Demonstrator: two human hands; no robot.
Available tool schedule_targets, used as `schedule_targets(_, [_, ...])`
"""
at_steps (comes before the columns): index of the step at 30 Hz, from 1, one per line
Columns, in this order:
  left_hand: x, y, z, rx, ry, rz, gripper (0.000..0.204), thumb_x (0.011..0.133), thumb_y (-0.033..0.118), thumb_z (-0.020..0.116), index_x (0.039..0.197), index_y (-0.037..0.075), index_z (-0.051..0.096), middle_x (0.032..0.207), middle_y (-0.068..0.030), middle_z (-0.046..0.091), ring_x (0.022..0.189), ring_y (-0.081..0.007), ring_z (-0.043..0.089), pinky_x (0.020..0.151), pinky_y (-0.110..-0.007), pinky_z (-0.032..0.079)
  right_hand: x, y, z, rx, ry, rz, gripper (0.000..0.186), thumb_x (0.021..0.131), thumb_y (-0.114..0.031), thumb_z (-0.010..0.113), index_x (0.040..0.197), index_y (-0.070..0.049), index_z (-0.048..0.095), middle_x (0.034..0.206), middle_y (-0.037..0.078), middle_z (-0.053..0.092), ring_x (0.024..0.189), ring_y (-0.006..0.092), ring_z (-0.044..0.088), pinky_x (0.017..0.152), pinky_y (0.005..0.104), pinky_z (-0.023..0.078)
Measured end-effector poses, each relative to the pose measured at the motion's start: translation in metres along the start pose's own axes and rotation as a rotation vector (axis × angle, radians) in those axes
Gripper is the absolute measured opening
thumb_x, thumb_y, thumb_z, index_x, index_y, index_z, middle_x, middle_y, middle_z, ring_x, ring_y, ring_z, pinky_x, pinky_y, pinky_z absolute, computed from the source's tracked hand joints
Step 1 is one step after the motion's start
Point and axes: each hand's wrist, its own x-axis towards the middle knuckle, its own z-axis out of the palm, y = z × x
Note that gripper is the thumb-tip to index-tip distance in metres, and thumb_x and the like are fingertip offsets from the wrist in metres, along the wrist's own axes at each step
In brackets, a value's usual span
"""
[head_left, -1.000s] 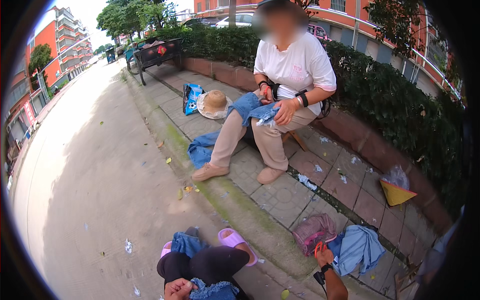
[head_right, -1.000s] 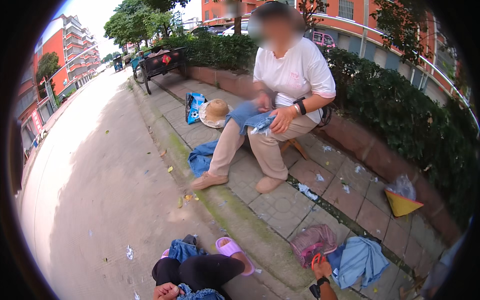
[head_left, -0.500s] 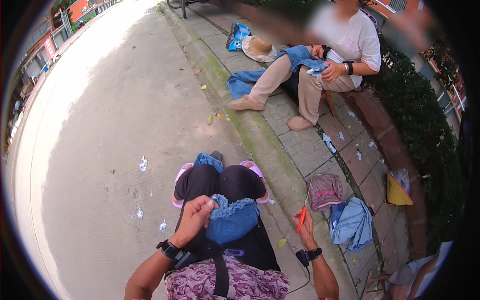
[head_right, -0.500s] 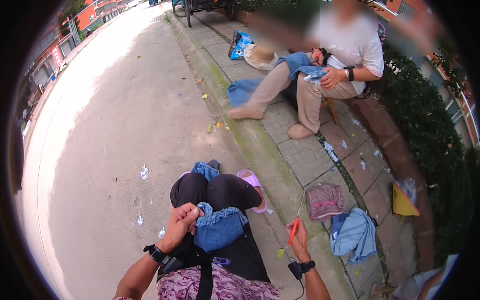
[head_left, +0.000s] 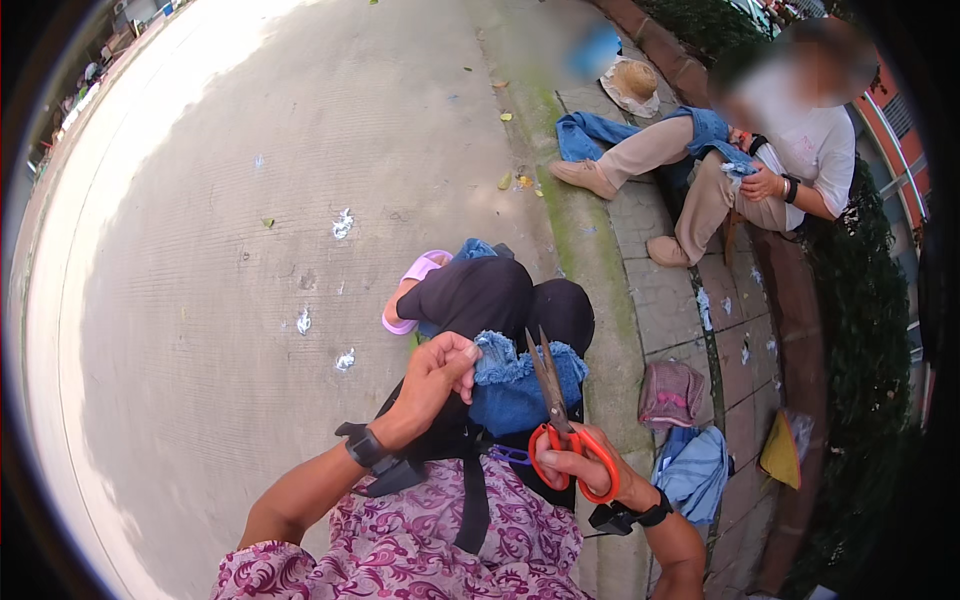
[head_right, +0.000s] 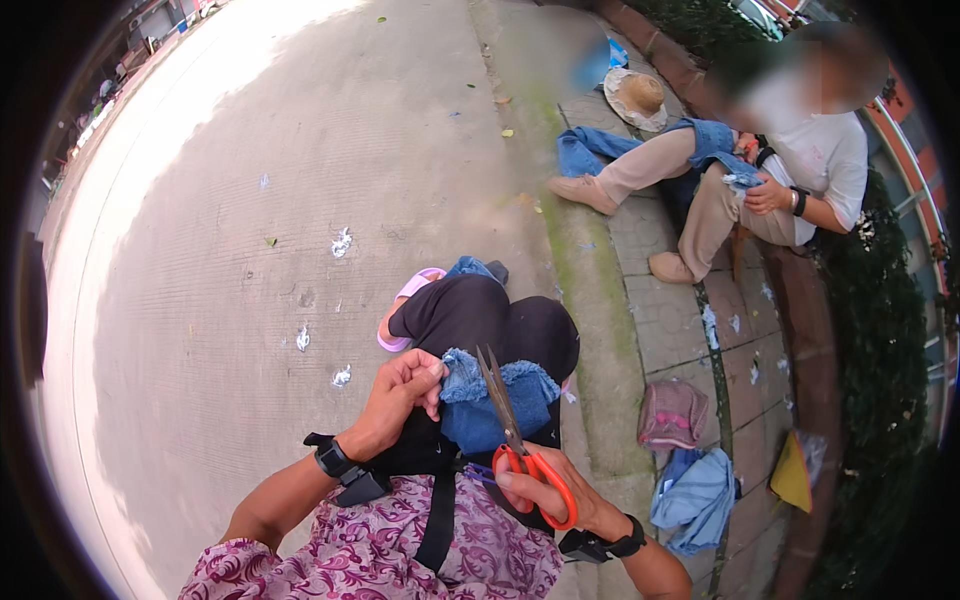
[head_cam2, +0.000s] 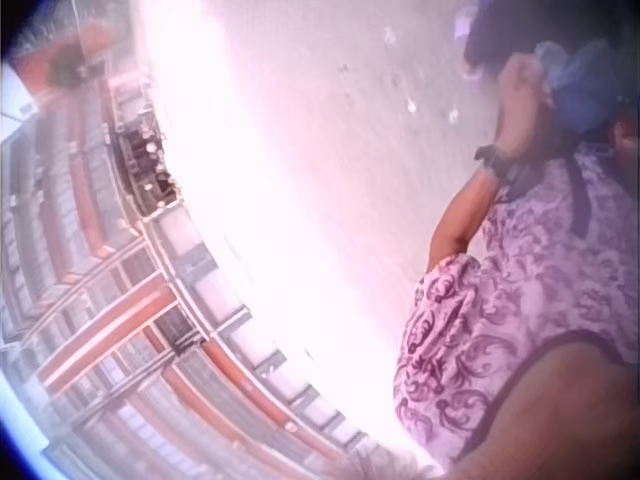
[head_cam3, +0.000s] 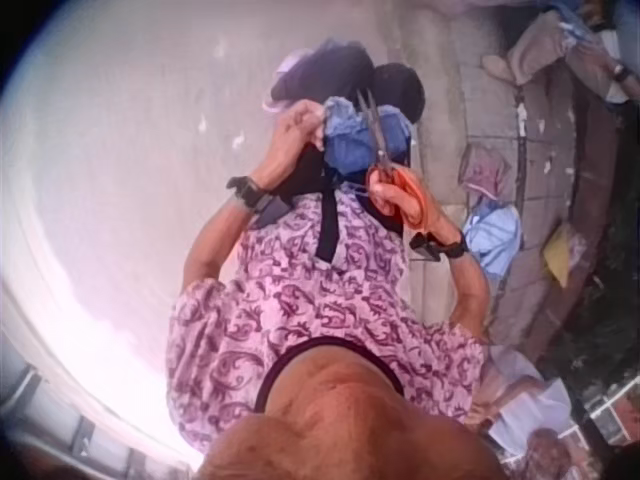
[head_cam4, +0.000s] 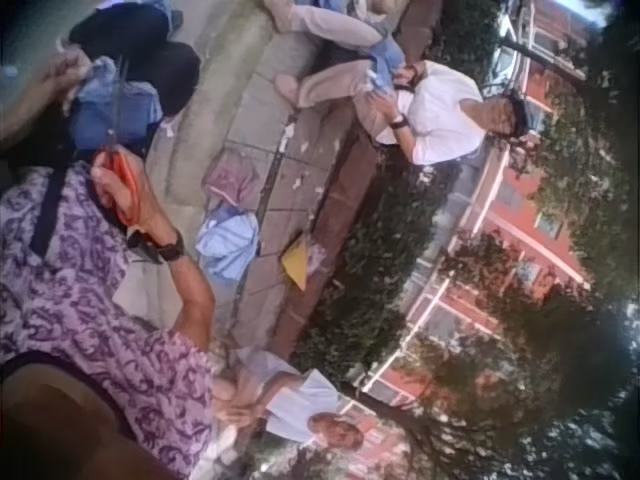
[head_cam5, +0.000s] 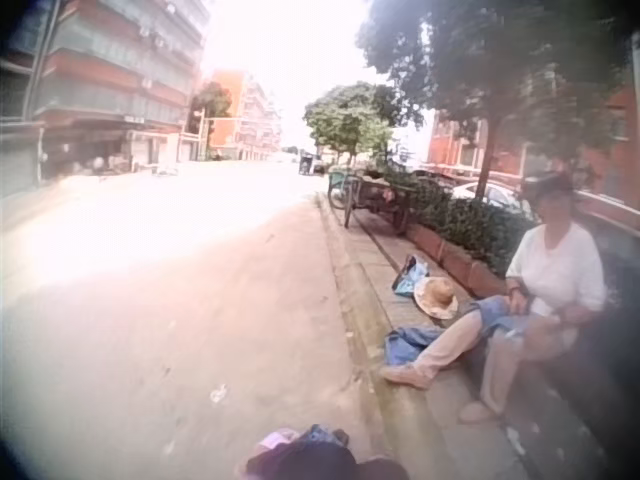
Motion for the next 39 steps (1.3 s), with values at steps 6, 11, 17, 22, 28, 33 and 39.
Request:
schedule_targets(6, [-0.002,0.002,-0.006,-0.059,-0.039,0.004,0.015,0.105,0.017,0.057,0.103,0.002,0.060,0.079,-0.0021,0.062,0.068,-0.0087,0.060,0.065,-0.025,0.053,0.030,0.009,0.004,-0.035,-0.154,0.208,0.023,0.097,-0.026,0.061,0.096,-0.003,0.057,0.071,0.001,0.056,0.061,0.0089,0.055,0.057,0.0237,0.045])
schedule_targets(11, [0.000,-0.004,-0.012,-0.184,-0.058,0.003,0.016,0.105,0.019,0.058,0.103,0.003,0.060,0.080,-0.0020,0.062,0.070,-0.0097,0.062,0.066,-0.026,0.055,0.031,0.008,0.000,-0.064,-0.161,0.288,0.025,0.097,-0.028,0.061,0.098,-0.003,0.058,0.071,0.001,0.056,0.060,0.0089,0.056,0.055,0.0241,0.045])
schedule_targets(17, [0.000,-0.009,-0.016,-0.252,-0.069,-0.005,0.015,0.105,0.018,0.058,0.103,0.003,0.059,0.083,-0.0022,0.063,0.073,-0.0098,0.063,0.069,-0.028,0.057,0.032,0.003,0.002,-0.115,-0.157,0.326,0.025,0.097,-0.029,0.061,0.096,-0.004,0.058,0.072,0.000,0.055,0.060,0.0089,0.056,0.055,0.0240,0.045])
schedule_targets(22, [-0.004,-0.011,-0.012,-0.142,-0.103,0.079,0.016,0.104,0.018,0.059,0.099,0.003,0.060,0.081,-0.0011,0.062,0.072,-0.0082,0.061,0.068,-0.025,0.052,0.040,-0.001,0.012,-0.367,-0.080,0.203,0.026,0.097,-0.028,0.062,0.096,-0.002,0.058,0.065,0.001,0.056,0.056,0.0090,0.056,0.053,0.0253,0.045])
schedule_targets(28, [-0.009,-0.003,-0.008,-0.114,-0.113,0.097,0.017,0.104,0.017,0.059,0.096,0.003,0.060,0.079,-0.0004,0.061,0.070,-0.0068,0.059,0.065,-0.024,0.050,0.045,-0.009,0.016,-0.397,0.027,0.187,0.031,0.096,-0.029,0.065,0.087,-0.001,0.059,0.065,0.004,0.056,0.052,0.0114,0.055,0.048,0.0275,0.043])
schedule_targets(33, [-0.010,-0.001,-0.008,-0.129,-0.141,0.097,0.017,0.104,0.016,0.059,0.097,0.002,0.061,0.077,-0.0013,0.061,0.068,-0.0072,0.059,0.065,-0.024,0.050,0.046,-0.016,0.014,-0.378,0.004,0.143,0.031,0.096,-0.029,0.066,0.087,-0.001,0.058,0.061,0.004,0.055,0.049,0.0116,0.054,0.046,0.0285,0.042])
schedule_targets(39, [-0.013,-0.004,-0.010,-0.101,-0.169,0.136,0.017,0.104,0.016,0.059,0.098,0.001,0.061,0.076,-0.0028,0.061,0.067,-0.0080,0.060,0.064,-0.025,0.051,0.047,-0.006,0.012,-0.575,-0.008,0.051,0.029,0.096,-0.023,0.066,0.084,0.001,0.056,0.062,0.011,0.052,0.052,0.0184,0.052,0.051,0.0352,0.041])
